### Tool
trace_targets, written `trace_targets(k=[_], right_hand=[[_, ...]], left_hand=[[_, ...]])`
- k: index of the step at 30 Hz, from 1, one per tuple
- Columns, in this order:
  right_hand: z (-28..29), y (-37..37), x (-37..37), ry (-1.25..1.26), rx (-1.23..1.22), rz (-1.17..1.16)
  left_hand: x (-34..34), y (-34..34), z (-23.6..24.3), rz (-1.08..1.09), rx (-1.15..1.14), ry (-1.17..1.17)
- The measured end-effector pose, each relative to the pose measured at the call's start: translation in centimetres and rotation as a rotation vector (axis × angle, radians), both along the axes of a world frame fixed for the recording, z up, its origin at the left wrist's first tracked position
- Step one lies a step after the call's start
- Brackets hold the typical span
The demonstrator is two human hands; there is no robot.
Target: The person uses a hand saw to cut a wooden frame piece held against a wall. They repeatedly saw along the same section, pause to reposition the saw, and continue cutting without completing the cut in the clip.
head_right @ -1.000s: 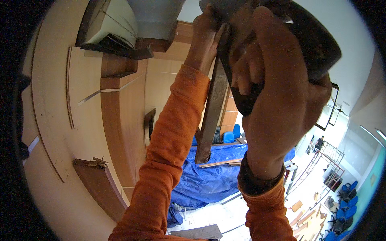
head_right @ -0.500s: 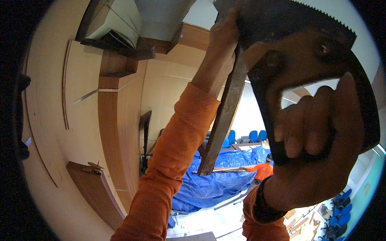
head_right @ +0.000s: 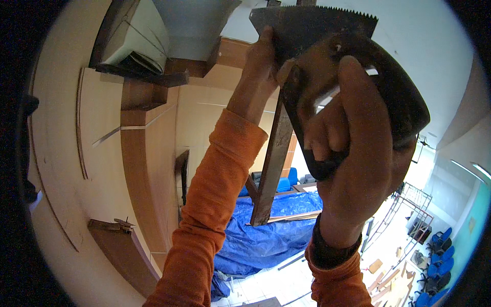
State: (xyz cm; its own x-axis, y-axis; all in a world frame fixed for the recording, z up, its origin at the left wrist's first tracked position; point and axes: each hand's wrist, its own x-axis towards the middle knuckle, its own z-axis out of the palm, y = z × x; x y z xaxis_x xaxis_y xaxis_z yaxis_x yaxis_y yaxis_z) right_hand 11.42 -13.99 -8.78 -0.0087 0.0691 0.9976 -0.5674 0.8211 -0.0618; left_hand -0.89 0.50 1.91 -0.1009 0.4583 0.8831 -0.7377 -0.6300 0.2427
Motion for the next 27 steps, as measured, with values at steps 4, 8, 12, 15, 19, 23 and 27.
trace_targets(k=[4,8,12,15,19,23,27], right_hand=[[0.2,0.4,0.4,0.048,0.053,-0.127],[1.1,0.4,0.4,-0.086,0.168,0.009],[2.4,-0.1,0.5,-0.063,0.228,-0.093],[2.7,-0.5,0.5,0.104,0.255,-0.386],[2.7,-1.1,0.3,0.106,0.333,-0.54],[2.4,-2.3,0.9,0.147,0.348,-0.678],[0.3,-3.8,2.1,0.226,0.232,-0.444]], left_hand=[[0.3,-0.6,0.4,-0.017,-0.025,-0.012],[0.0,-1.3,0.4,0.027,-0.046,-0.005],[0.1,-1.2,0.9,0.112,-0.044,0.012],[0.4,-1.1,1.5,0.16,-0.094,-0.025],[0.6,-1.9,2.2,0.296,-0.076,-0.004],[1.3,-2.9,1.8,0.19,-0.085,-0.076],[1.7,-2.9,0.2,0.357,-0.014,0.002]])
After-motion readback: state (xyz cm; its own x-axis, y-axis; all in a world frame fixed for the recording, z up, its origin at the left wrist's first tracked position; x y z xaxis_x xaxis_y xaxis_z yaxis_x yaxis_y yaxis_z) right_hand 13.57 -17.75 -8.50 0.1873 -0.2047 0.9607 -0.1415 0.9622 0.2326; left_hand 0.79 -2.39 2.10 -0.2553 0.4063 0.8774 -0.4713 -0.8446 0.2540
